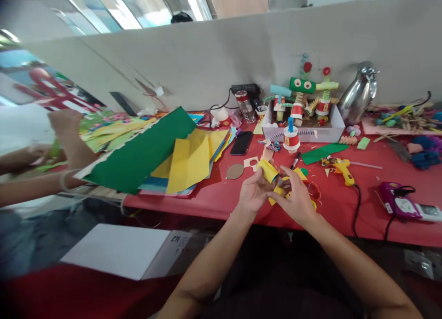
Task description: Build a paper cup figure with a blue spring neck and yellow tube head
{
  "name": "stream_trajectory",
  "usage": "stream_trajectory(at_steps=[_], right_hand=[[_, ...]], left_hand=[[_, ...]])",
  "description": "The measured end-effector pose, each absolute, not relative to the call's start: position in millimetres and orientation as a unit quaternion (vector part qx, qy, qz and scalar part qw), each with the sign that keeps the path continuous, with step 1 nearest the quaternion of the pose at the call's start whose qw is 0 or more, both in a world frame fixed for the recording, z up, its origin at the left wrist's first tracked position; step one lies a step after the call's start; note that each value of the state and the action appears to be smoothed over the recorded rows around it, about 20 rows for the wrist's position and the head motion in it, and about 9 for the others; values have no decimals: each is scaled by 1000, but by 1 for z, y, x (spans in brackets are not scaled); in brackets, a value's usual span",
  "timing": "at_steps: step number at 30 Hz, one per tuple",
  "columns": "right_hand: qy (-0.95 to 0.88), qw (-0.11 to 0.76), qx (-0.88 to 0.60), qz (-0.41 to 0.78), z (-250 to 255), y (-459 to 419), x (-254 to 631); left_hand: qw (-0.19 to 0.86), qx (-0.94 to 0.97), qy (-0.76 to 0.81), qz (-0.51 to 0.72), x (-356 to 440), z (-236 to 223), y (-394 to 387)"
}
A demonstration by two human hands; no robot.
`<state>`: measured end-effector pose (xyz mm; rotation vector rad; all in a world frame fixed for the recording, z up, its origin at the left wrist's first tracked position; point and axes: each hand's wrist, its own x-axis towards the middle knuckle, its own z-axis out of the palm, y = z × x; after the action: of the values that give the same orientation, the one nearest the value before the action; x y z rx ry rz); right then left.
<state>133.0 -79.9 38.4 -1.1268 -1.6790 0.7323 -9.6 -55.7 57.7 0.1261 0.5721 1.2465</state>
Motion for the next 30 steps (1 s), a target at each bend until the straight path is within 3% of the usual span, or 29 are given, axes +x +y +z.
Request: stream_trajectory(at_steps=[9, 17, 23, 28, 30], right_hand=[[-734, 553, -384, 91, 35, -18, 152], [-711, 553, -401, 167, 23, -15, 152], [-738, 516, -397, 180, 36, -23, 148], [-671, 463, -576, 52, 43, -37, 212], [-601, 388, -699, -13, 40, -36, 254]], left_hand=[[769, 266, 220, 538, -9, 46, -15], [823, 301, 162, 453, -28, 27, -6], [827, 287, 164, 455, -35, 18, -5], [801, 248, 205, 506, -48, 14, -2], [794, 228, 202, 526, -52, 18, -1]])
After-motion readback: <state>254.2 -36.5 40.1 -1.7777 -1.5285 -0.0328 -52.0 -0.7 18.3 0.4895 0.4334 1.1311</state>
